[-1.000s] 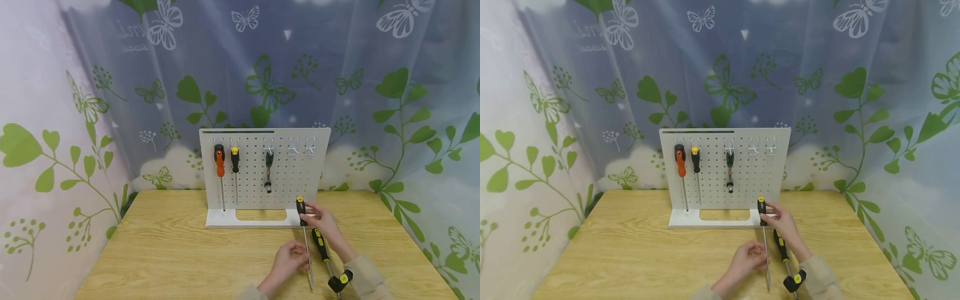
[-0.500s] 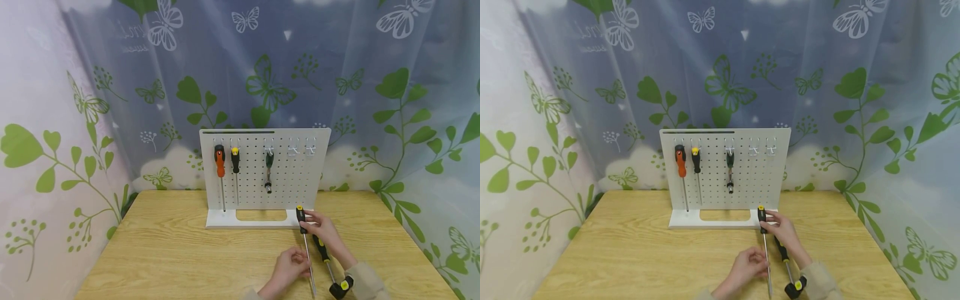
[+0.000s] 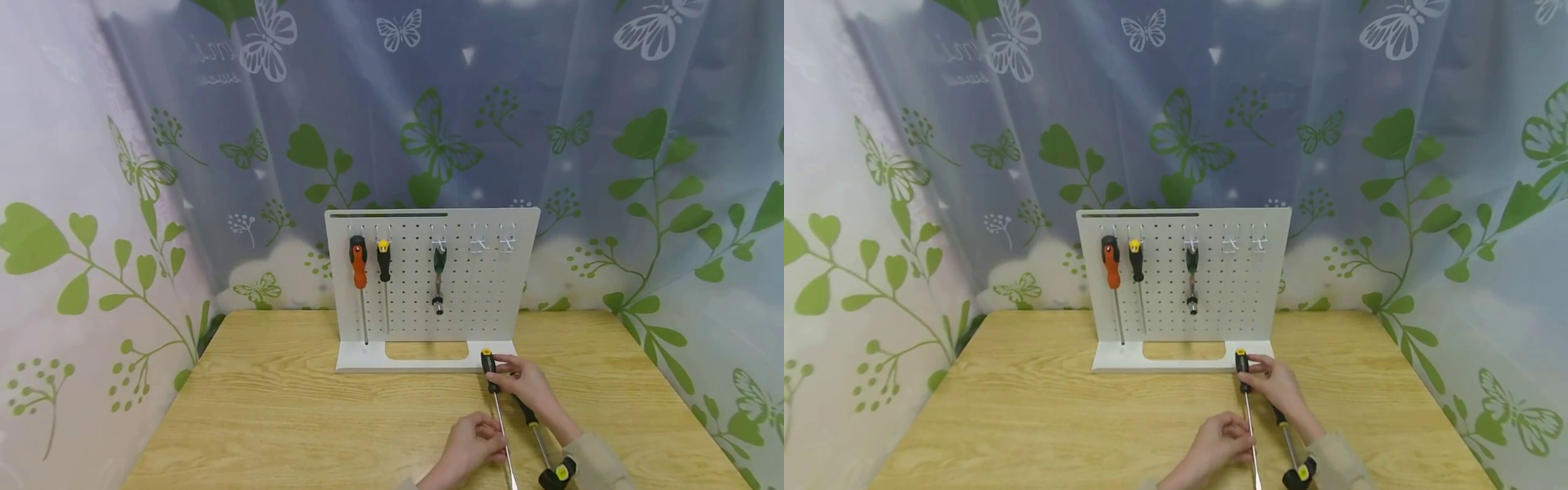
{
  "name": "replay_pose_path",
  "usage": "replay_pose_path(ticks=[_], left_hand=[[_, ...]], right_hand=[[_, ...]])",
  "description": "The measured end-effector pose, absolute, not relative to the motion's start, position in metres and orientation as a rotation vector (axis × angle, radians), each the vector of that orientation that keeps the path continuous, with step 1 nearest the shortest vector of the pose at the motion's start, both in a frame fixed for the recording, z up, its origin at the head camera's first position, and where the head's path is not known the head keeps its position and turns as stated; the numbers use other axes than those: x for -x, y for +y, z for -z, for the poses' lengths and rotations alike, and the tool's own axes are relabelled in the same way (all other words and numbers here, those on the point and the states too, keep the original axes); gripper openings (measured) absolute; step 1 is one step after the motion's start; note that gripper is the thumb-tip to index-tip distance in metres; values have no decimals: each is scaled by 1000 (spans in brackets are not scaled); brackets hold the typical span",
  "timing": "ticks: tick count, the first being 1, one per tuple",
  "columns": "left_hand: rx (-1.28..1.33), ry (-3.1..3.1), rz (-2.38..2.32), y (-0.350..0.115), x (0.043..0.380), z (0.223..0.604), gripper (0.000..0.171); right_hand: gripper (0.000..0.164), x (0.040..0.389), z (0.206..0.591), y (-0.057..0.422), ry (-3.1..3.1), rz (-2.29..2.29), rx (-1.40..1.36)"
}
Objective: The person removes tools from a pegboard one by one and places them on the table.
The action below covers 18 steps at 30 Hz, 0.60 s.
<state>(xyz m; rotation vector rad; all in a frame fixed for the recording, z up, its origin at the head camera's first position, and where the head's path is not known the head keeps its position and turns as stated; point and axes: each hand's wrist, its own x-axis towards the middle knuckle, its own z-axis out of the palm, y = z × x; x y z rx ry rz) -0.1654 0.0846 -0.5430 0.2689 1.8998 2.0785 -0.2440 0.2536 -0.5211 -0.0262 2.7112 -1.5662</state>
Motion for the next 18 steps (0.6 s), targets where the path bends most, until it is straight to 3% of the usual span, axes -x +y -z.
replay_pose_path(ticks=[18], left_hand=[[-210, 1934, -1971, 79, 158, 549, 14]], right_hand=[[55, 234, 529, 248, 2802, 1428, 75]])
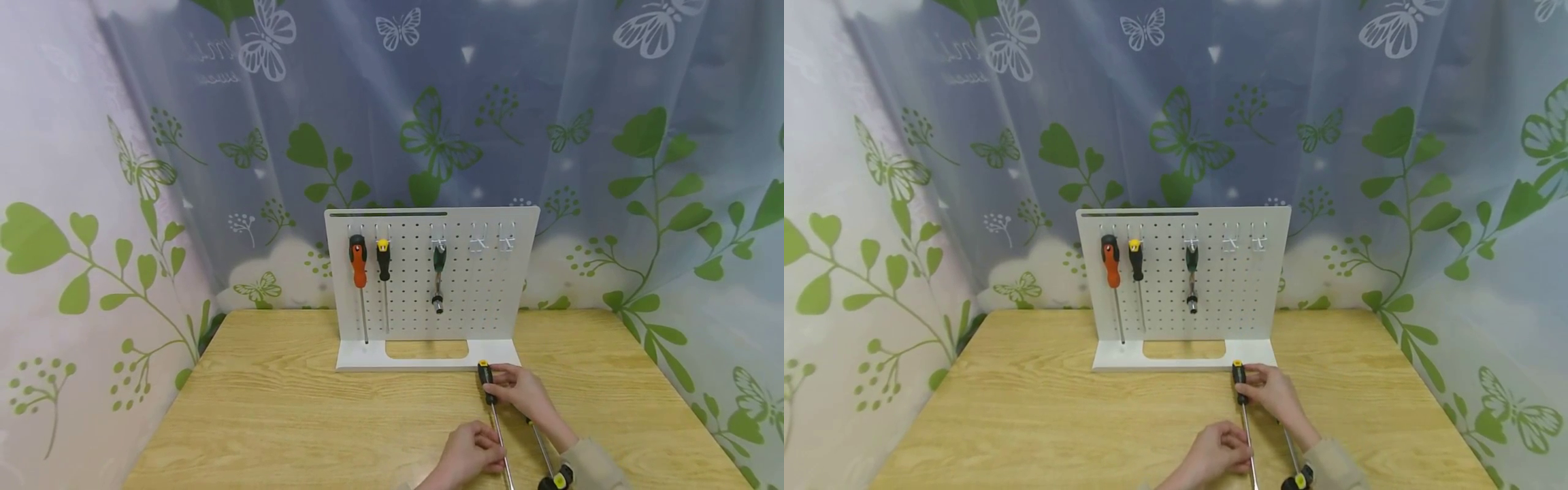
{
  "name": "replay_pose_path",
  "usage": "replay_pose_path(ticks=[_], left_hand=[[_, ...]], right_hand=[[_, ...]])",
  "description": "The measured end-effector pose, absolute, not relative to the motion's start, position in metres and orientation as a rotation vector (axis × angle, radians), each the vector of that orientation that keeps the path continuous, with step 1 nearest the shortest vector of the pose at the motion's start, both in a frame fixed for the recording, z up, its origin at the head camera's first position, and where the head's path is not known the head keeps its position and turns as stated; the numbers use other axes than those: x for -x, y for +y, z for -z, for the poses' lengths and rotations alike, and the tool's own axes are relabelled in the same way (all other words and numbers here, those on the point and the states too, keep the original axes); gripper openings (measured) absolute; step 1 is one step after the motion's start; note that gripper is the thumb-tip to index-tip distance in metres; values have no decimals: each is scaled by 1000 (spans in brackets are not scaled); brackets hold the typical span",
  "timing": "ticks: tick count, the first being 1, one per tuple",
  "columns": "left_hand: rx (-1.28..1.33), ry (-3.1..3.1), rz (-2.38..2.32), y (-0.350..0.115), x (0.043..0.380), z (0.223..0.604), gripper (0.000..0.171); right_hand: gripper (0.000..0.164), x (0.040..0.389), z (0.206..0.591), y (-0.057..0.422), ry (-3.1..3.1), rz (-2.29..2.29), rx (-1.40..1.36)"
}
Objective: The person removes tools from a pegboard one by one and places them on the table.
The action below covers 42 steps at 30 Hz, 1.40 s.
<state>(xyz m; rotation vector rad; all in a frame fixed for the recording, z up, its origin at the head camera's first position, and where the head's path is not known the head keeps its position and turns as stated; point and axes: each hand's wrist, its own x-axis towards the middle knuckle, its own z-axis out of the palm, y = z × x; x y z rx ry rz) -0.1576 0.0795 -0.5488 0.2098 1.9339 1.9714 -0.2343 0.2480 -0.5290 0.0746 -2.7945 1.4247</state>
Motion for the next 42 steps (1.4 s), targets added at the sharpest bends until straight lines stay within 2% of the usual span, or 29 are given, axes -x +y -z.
replay_pose_path(ticks=[19, 42], left_hand=[[-289, 2104, -1795, 71, 155, 544, 12], [-376, 2370, -1660, 75, 162, 548, 19]], right_hand=[[52, 231, 526, 238, -2901, -1059, -65], [52, 228, 528, 235, -2882, -991, -76]])
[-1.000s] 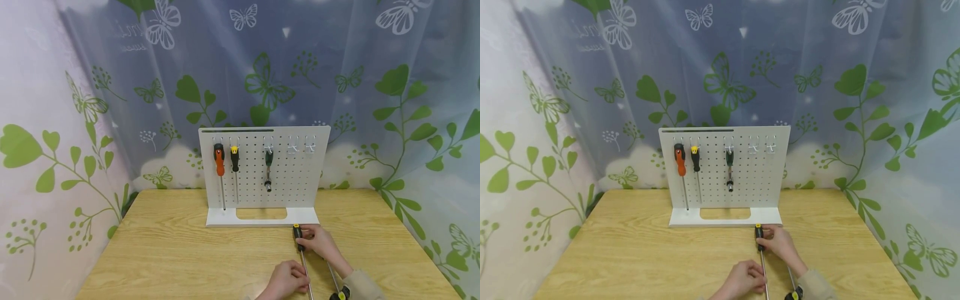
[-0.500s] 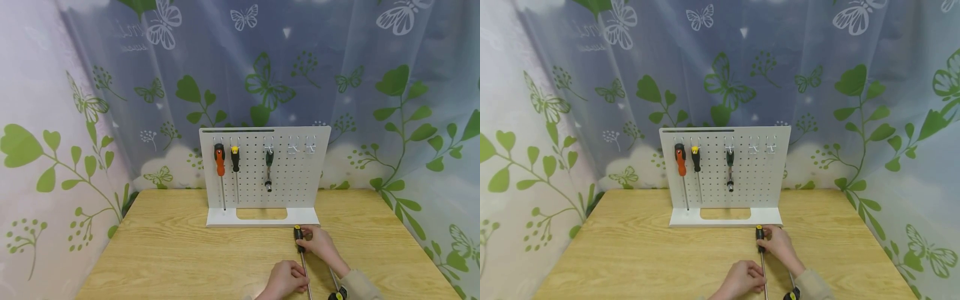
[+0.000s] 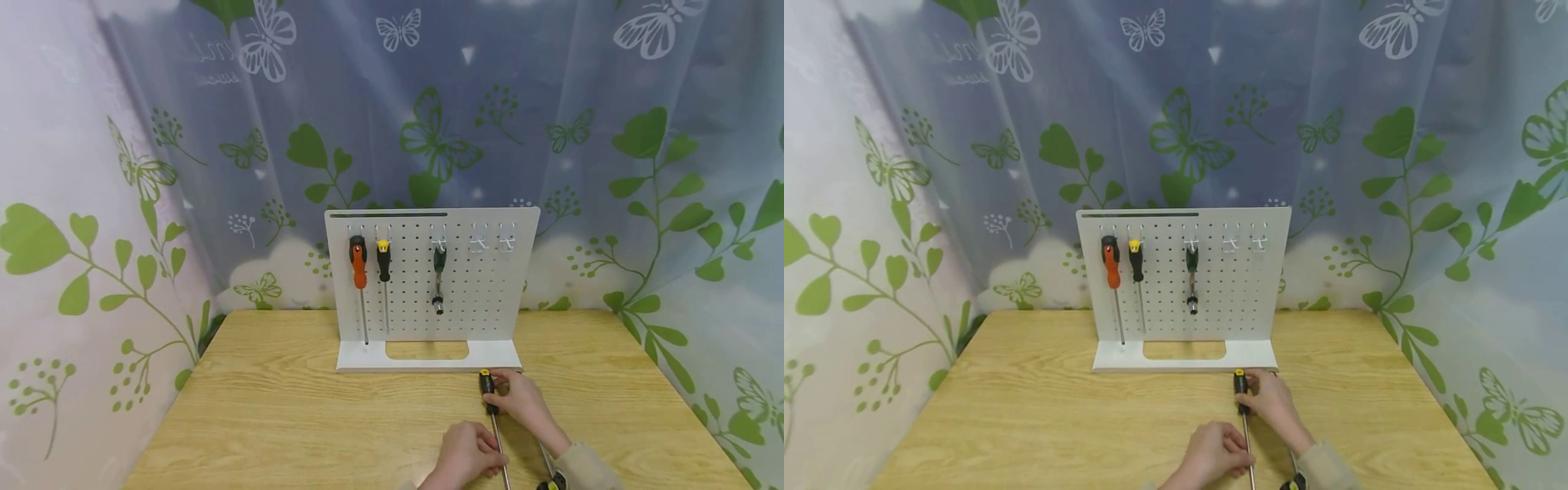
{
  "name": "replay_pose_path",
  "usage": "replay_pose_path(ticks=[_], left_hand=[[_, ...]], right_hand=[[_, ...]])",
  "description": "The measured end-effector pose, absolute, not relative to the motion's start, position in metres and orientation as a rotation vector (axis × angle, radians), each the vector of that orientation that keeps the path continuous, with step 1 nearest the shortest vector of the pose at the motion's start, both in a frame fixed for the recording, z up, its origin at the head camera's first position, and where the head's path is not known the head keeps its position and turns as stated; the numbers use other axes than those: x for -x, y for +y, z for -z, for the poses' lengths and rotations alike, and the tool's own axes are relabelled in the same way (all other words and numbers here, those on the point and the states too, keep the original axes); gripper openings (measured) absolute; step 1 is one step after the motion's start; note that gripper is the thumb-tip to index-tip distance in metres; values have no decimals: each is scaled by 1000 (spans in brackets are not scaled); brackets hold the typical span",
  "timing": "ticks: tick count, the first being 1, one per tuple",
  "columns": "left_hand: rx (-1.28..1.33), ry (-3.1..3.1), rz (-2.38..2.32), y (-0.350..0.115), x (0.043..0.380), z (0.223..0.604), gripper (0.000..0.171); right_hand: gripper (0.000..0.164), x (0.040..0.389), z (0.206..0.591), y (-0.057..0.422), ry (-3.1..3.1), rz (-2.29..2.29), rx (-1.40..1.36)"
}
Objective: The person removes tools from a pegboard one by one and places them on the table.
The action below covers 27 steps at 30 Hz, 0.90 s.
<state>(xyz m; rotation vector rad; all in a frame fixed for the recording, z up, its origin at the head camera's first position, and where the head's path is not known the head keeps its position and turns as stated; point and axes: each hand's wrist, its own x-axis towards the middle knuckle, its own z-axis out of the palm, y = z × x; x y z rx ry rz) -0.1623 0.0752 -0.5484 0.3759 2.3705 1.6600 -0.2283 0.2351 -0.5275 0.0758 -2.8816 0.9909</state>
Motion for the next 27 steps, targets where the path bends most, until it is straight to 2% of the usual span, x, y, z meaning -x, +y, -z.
replay_pose_path(ticks=[16, 27], left_hand=[[-404, 2365, -1711, 73, 164, 549, 14], [-460, 2357, -1801, 64, 178, 541, 10]], right_hand=[[54, 225, 531, 233, -2892, -1008, -42], [52, 225, 527, 232, -2882, -1014, -48]])
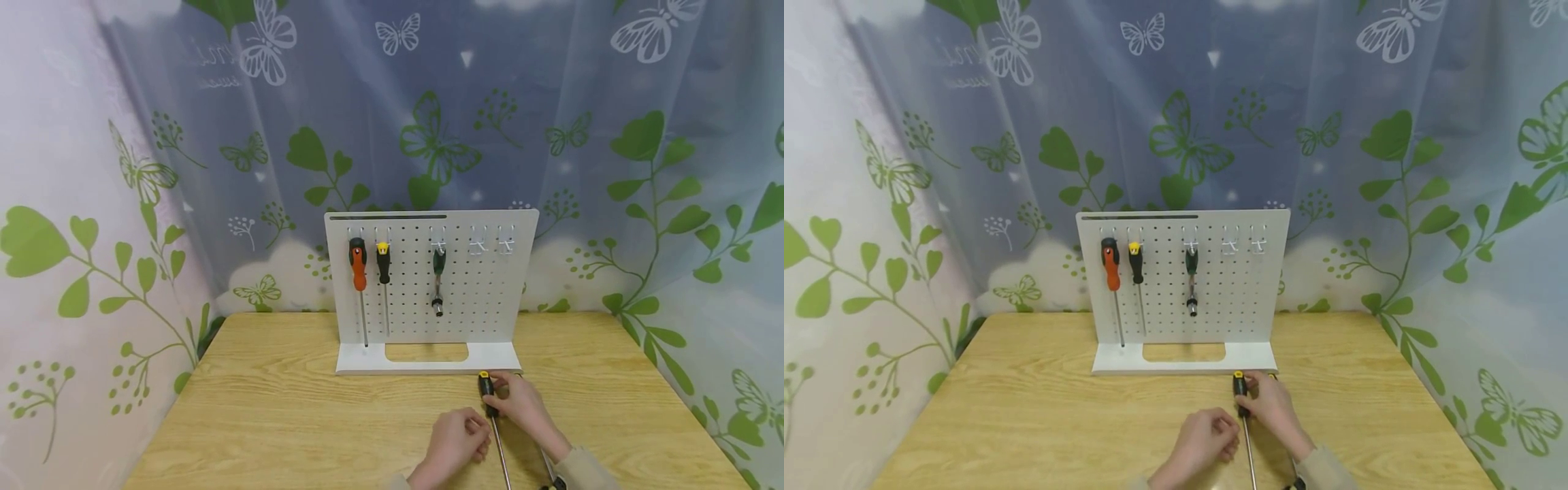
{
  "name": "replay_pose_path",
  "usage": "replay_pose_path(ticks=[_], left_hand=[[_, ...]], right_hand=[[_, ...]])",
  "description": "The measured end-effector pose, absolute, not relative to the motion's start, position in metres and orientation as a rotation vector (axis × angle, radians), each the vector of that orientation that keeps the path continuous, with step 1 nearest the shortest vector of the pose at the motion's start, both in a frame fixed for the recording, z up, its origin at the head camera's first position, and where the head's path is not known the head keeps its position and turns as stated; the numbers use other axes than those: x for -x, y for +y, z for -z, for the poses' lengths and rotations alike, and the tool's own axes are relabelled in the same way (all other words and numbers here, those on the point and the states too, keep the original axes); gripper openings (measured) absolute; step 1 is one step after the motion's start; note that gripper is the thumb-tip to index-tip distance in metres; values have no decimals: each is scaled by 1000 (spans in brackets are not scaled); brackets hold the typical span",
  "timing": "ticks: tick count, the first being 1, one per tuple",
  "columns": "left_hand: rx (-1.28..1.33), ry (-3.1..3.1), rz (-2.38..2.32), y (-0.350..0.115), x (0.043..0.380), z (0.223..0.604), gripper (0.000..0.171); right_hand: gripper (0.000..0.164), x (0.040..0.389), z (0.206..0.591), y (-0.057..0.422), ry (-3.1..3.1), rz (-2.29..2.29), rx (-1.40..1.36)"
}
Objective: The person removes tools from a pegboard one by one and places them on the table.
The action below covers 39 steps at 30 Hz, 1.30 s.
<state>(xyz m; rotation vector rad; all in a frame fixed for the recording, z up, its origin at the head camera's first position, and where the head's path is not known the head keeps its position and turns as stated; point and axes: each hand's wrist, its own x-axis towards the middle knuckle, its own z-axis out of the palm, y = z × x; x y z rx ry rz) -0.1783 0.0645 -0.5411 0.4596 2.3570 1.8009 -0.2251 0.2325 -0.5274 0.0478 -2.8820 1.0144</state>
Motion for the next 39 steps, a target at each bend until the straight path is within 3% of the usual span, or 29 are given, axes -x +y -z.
replay_pose_path(ticks=[11, 23, 39], left_hand=[[-385, 2381, -1863, 45, 204, 531, 5], [-378, 2368, -1990, 24, 232, 515, 14], [-477, 2630, -2054, 8, 276, 504, 20]], right_hand=[[42, 225, 512, 234, -2860, -1016, -90], [32, 238, 489, 233, -2758, -1099, -147], [35, 269, 453, 220, -2587, -1203, -285]])
